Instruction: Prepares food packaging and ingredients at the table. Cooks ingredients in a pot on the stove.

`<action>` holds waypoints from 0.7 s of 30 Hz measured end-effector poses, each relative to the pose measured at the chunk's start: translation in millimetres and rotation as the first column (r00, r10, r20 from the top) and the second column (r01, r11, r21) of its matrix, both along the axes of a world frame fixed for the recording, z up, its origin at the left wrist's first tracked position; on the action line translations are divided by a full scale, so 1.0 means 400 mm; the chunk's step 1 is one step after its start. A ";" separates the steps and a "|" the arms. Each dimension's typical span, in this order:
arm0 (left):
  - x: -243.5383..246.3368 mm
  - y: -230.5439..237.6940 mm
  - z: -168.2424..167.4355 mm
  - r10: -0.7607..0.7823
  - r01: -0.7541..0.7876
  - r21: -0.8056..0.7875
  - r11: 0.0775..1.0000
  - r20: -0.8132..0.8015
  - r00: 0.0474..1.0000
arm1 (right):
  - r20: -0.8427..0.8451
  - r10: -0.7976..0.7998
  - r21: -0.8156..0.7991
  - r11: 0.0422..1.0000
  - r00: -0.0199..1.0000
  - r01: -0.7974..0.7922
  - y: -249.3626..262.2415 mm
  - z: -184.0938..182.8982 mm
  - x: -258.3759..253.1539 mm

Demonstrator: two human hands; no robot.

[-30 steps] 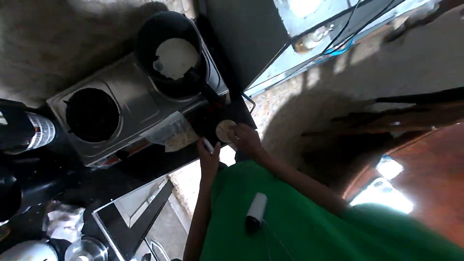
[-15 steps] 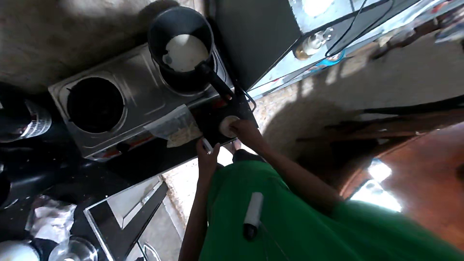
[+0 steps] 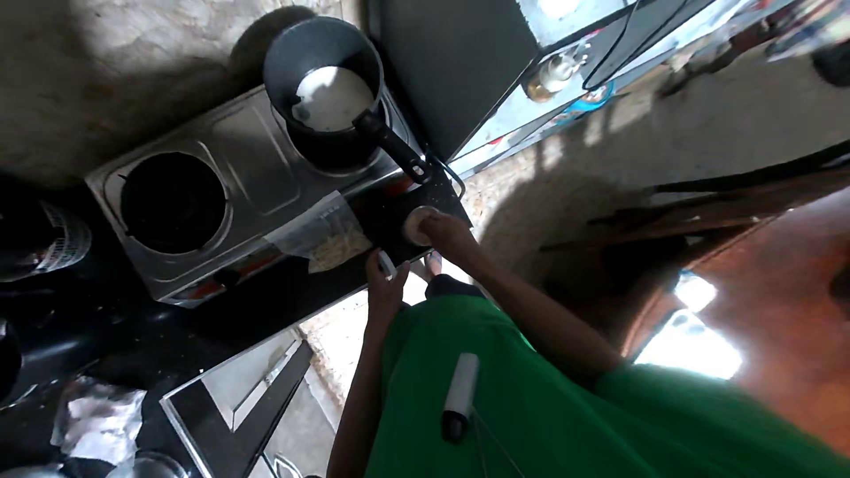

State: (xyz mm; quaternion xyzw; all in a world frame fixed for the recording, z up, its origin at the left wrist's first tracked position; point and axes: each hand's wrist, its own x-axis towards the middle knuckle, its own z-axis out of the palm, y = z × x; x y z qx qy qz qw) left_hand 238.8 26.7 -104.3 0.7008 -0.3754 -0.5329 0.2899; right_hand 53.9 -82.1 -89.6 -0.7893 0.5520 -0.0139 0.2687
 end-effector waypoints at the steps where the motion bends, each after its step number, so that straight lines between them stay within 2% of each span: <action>1: -0.002 -0.003 -0.002 -0.011 0.011 -0.005 1.000 -0.004 1.000 | 0.041 -0.021 -0.042 0.999 0.999 0.022 0.006 0.006 -0.003; 5: -0.012 -0.011 -0.005 -0.042 0.042 -0.020 0.999 -0.005 0.999 | 0.209 -0.092 -0.163 0.978 0.974 0.127 0.013 0.041 -0.021; 8: -0.019 -0.018 -0.001 -0.048 0.047 -0.026 0.999 -0.015 0.999 | 0.292 -0.124 -0.130 0.977 0.948 0.168 -0.003 0.057 -0.039; 13: -0.011 -0.015 -0.005 -0.030 0.029 -0.028 0.999 -0.035 0.999 | 0.246 -0.192 -0.029 0.978 0.950 0.205 -0.016 0.076 -0.059; 18: -0.007 -0.015 -0.019 -0.021 0.019 -0.027 0.999 -0.046 0.999 | 0.204 -0.135 -0.179 0.969 0.970 0.173 -0.003 0.027 -0.047; 21: -0.013 -0.018 -0.014 -0.020 0.019 -0.025 1.000 -0.057 0.998 | 0.106 -0.103 -0.153 0.981 0.989 0.118 0.002 0.001 -0.030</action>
